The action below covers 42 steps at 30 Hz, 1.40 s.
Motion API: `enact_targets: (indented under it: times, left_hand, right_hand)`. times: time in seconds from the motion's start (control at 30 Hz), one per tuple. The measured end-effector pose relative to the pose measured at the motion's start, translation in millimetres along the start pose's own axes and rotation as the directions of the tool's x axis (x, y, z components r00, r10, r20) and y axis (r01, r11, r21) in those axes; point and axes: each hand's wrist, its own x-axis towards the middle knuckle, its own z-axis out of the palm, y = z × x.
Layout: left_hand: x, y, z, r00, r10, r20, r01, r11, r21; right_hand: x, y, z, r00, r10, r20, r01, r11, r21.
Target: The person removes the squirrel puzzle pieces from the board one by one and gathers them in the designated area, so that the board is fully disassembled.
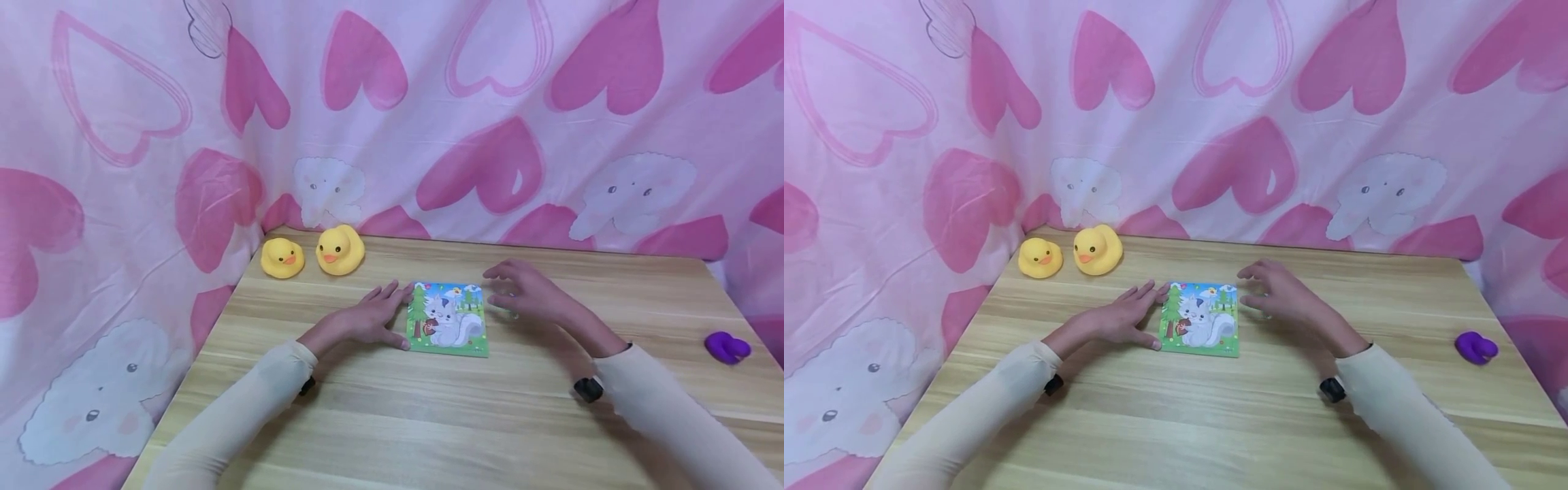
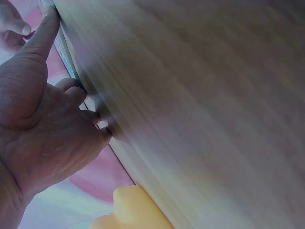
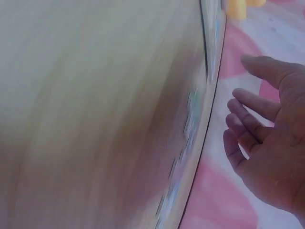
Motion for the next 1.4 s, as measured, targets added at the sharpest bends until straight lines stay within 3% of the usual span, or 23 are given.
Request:
enact_targets:
  times: [0.37,0.67,1.03,1.4]
  left_hand:
    - [0.6,0.5,-0.1,1.0,-0.004,-0.007,0.004,1.0,-0.004]
    - [3.0,1.8,-0.1,1.0,-0.001,0.001,0.001,1.0,0.001]
    - [0.5,-2.4,0.7,1.0,-0.013,0.008,0.013,1.0,0.0]
    - [0.9,-1.5,0.0,1.0,-0.004,0.003,0.004,1.0,-0.004]
  right_hand:
    - [20.5,-28,33,0.999,0.001,0.046,0.003,0.997,-0.08]
    - [19.8,-43,31,0.994,0.093,0.062,-0.085,0.988,-0.13]
    - [33.5,-52,31,0.985,0.135,0.108,-0.127,0.989,-0.081]
    - [28.3,-45,35,0.99,0.123,0.075,-0.124,0.992,0.003]
